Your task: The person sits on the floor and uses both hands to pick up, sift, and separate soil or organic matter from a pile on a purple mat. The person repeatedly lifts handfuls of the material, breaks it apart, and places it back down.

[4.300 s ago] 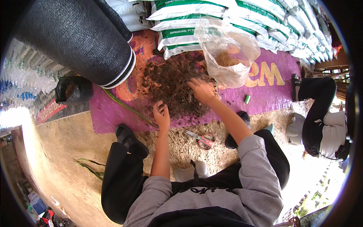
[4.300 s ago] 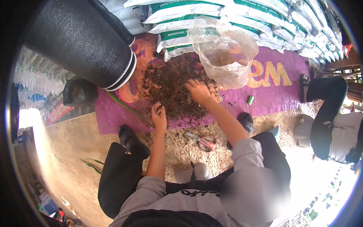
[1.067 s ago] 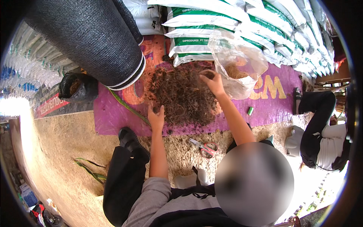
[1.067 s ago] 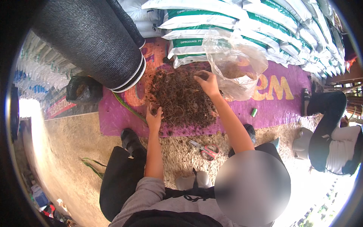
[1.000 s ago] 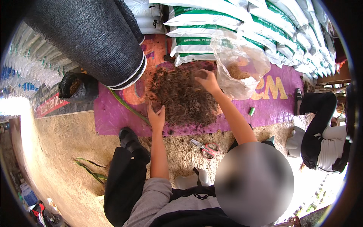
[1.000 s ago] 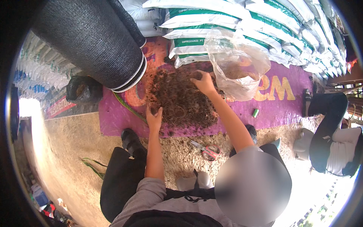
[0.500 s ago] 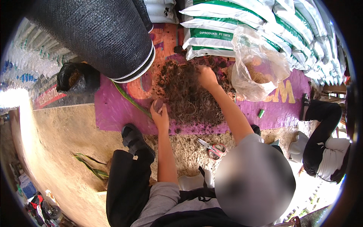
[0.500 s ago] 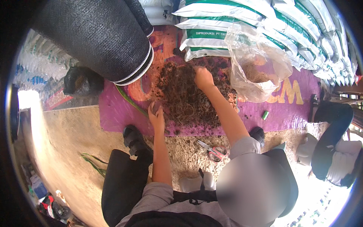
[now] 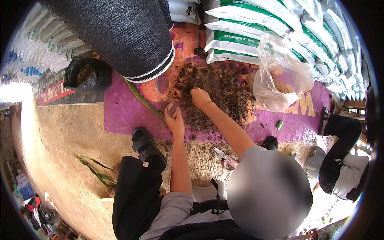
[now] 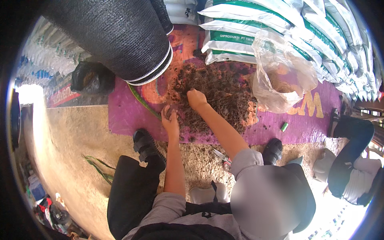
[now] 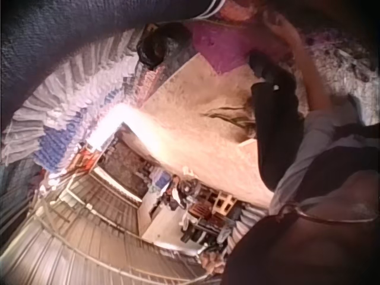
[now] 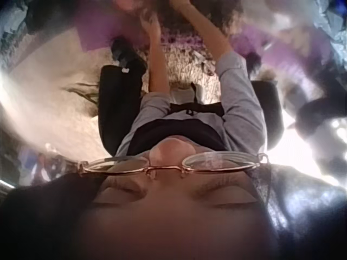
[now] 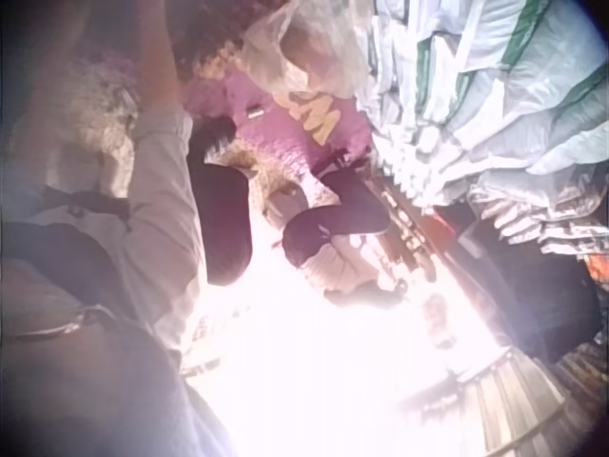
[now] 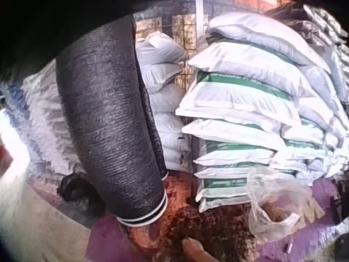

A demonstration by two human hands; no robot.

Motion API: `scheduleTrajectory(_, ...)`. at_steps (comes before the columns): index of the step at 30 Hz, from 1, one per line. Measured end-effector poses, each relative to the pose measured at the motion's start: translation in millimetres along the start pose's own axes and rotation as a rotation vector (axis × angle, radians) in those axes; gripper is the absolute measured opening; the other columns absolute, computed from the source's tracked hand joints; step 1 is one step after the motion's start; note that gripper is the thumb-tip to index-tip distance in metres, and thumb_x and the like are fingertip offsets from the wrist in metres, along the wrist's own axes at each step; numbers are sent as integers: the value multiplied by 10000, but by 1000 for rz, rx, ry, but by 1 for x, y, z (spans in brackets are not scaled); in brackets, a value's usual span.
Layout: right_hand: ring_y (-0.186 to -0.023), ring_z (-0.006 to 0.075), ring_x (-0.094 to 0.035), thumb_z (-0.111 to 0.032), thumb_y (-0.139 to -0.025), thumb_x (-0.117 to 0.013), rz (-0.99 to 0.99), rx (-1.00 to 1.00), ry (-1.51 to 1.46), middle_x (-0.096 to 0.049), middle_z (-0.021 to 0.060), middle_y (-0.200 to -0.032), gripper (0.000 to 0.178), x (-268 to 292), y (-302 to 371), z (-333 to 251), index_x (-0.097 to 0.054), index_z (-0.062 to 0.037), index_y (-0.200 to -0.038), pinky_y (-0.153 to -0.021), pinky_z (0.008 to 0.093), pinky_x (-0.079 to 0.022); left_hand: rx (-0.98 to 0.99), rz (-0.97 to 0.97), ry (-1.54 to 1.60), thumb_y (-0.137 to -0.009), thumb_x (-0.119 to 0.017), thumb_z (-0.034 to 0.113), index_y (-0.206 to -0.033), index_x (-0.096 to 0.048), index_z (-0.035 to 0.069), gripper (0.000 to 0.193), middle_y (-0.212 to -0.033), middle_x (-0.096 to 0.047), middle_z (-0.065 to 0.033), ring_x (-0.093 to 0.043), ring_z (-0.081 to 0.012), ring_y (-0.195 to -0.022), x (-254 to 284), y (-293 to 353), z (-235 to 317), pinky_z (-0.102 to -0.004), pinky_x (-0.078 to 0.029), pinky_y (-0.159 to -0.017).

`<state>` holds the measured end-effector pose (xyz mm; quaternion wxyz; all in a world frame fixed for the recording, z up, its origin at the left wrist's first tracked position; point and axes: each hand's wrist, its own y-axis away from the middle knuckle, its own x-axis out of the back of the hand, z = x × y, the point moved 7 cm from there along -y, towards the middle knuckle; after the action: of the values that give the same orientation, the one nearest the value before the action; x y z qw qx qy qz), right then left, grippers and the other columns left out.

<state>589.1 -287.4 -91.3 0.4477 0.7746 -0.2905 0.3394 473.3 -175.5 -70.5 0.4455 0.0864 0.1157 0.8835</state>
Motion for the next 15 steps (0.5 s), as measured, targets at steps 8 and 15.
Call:
scheduleTrajectory(8, -832, 254, -593, -45, -797, -549, 104, -75, -605, -605, 183, -876, 271, 32, 48, 20, -557, 57, -1048, -690, 347, -483, -61, -276, -136, -829, -557, 108, -1242, -377, 8, 461, -1188, -472, -104, -539, -176, -975, -41, 15, 37, -273, -464, -745)
scheduleTrajectory(15, -775, 126, -545, -106, -823, -567, 108, 93, -1295, -600, 68, -854, 242, 74, 100, 26, -560, 53, -1004, -697, 281, -447, -73, -488, -39, -790, -634, 158, -1149, -493, 7, 414, -1092, -538, -103, -558, -169, -927, -79, 34, 76, -297, -461, -772)
